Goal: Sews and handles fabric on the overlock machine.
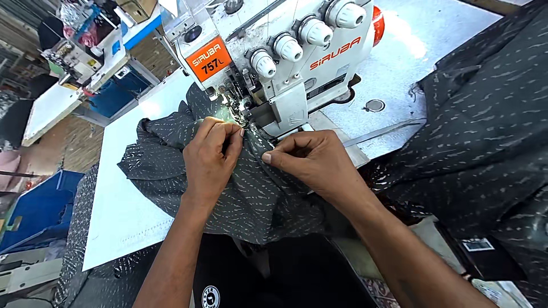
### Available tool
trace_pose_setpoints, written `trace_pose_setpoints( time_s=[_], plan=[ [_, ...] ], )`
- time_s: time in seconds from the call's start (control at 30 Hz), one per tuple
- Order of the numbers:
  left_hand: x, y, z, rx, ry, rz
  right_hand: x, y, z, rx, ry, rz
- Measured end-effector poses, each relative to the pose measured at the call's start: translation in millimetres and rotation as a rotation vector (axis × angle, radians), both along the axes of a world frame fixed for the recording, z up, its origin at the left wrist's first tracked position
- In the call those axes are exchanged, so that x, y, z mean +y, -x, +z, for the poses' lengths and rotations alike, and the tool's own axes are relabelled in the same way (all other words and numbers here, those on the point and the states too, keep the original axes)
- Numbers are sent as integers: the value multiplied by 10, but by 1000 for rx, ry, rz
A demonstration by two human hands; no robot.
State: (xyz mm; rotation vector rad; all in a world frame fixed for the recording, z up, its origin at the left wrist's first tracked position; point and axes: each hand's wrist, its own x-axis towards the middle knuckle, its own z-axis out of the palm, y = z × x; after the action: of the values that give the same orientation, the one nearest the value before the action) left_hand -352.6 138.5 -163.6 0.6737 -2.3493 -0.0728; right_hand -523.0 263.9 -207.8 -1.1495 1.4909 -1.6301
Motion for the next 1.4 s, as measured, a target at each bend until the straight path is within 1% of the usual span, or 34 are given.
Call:
trace_pose_setpoints(
  time_s=[0.1,0.17,0.2,0.27,0.33,0.4,0.47,0.57,0.6,0.67,0.73,0.8,1.0,1.1,1.2,1.27,1.4],
  plan=[
    [-13,-1,-12,-9,41,-47,1,-42,-26,-156,43,-7],
    [-23,-10,14,-40,22,-69,-1,-92,-54,-299,72,-8],
    [-32,-21,31,-61,4,-87,0,-114,-76,-332,72,-14],
    [-68,-70,66,-94,-39,-144,5,-144,-105,-318,55,-35],
    [-95,-135,103,-131,-91,-200,15,-159,-113,-256,34,-57],
    [-87,-171,144,-189,-98,-209,18,-158,-114,-224,17,-67],
    [-33,-182,179,-268,-46,-181,25,-142,-74,-275,-38,-16],
    [100,-154,173,-328,20,-108,35,-60,43,-423,-168,198],
    [153,-144,164,-334,22,-72,29,-38,50,-402,-181,240],
    [243,-132,148,-345,22,-1,10,-6,31,-286,-167,265],
    [227,-134,127,-325,1,13,25,-17,62,-223,-125,263],
    [94,-166,130,-299,-55,-52,22,-66,63,-184,-91,237],
    [-458,-279,272,-336,-180,-364,-80,-178,5,-117,-46,160],
    [-706,-294,289,-337,-229,-451,-111,-213,10,-83,-43,150],
    [-816,-312,266,-289,-239,-519,-121,-245,-5,-43,-35,138],
    [-716,-375,240,-258,-229,-476,-99,-274,-27,5,-31,104],
    [-286,-578,67,-198,-214,-231,-41,-226,-90,100,-16,53]
  ],
)
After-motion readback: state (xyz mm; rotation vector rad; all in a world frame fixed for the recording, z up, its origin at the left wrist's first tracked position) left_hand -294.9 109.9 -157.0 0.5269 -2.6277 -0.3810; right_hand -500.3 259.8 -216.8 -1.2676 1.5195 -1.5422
